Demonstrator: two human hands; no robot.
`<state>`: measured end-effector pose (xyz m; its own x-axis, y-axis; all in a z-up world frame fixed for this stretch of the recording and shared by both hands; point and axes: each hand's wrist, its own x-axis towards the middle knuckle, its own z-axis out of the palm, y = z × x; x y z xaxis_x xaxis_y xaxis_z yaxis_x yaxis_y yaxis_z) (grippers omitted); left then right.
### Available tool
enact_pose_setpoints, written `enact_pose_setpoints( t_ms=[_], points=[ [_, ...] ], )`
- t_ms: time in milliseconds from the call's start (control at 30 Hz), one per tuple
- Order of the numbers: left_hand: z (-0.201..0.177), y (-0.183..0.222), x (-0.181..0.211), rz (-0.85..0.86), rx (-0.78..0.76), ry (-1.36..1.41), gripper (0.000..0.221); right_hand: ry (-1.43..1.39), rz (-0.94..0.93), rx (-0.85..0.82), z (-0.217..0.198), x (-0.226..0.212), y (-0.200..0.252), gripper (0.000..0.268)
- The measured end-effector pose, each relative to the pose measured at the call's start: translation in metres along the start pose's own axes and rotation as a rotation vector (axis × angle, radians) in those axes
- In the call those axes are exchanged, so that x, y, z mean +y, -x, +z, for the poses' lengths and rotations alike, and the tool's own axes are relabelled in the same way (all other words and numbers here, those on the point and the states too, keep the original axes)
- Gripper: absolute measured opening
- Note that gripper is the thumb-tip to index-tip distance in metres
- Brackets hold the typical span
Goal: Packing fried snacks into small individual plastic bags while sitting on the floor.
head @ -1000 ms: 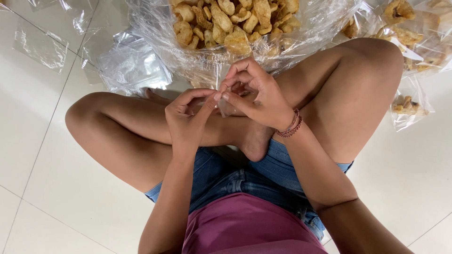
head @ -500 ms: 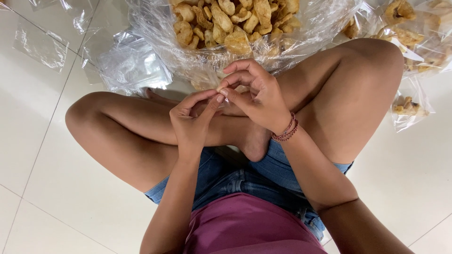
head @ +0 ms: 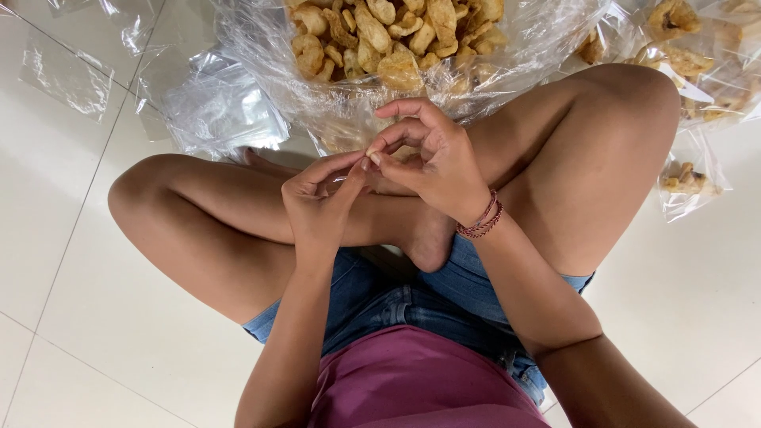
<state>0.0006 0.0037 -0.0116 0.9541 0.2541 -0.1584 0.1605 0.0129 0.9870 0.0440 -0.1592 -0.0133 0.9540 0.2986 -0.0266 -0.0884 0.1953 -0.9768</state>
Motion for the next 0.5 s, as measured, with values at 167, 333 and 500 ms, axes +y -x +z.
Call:
enact_pose_setpoints(
  t_ms=[167, 333, 500],
  points=[
    [0.0, -0.0015, -0.0005, -0.011, 0.025, 0.024, 0.012, 0.041, -0.01, 0.018, 0.0037, -0.0039, 0.0014, 0.045],
    [0.0052, -0.0012, 0.0013, 0.039, 0.044, -0.057, 0.008, 0.148, -0.122, 0.04, 0.005, -0.0044, 0.0021, 0.043],
    [0.0061, -0.0016, 0.005, 0.036, 0.053, -0.068, 0.007, 0.163, -0.124, 0.06, 0.0075, -0.0055, 0.0026, 0.042]
  ],
)
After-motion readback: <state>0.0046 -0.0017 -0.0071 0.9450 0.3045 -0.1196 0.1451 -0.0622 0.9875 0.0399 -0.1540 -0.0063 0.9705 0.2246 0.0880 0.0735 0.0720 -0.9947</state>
